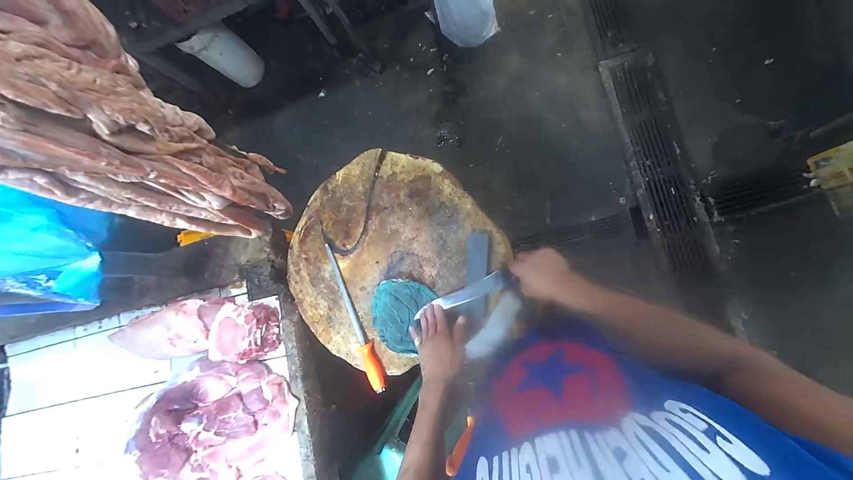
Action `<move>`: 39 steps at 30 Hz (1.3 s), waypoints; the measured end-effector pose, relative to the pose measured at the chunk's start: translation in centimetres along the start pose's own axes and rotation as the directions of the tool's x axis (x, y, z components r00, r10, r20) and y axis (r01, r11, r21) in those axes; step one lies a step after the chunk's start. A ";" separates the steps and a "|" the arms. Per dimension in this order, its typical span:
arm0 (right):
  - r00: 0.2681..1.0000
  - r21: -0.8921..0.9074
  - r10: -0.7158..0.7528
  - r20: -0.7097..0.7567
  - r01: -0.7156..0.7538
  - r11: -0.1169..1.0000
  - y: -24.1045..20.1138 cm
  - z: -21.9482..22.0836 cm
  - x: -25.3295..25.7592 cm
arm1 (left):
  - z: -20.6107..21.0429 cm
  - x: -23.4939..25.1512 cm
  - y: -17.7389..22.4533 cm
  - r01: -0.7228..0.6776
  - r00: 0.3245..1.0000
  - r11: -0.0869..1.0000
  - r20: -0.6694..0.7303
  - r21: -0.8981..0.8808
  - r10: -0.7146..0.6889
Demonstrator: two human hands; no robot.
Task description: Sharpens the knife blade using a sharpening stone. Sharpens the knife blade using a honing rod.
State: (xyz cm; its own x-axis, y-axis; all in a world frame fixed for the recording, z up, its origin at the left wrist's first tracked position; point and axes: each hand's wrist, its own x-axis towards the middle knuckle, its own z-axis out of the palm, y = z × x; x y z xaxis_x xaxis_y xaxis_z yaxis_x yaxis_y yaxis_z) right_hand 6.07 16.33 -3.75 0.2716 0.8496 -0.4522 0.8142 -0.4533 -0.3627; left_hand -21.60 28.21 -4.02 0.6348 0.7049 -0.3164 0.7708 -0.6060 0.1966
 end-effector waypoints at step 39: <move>0.905 0.697 -0.062 0.421 -0.280 0.660 6.1 2.1 -3.2 | -2.5 10.6 3.8 -0.395 0.918 0.911 0.033 0.117 0.394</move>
State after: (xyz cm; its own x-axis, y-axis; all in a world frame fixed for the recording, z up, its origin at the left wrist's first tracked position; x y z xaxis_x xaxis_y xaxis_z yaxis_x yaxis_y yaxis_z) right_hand 9.10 10.25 -6.21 -0.0205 0.6831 -0.7300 0.1037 -0.7248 -0.6811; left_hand -11.77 34.34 -4.28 0.8852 0.3961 -0.2440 0.4450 -0.8738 0.1961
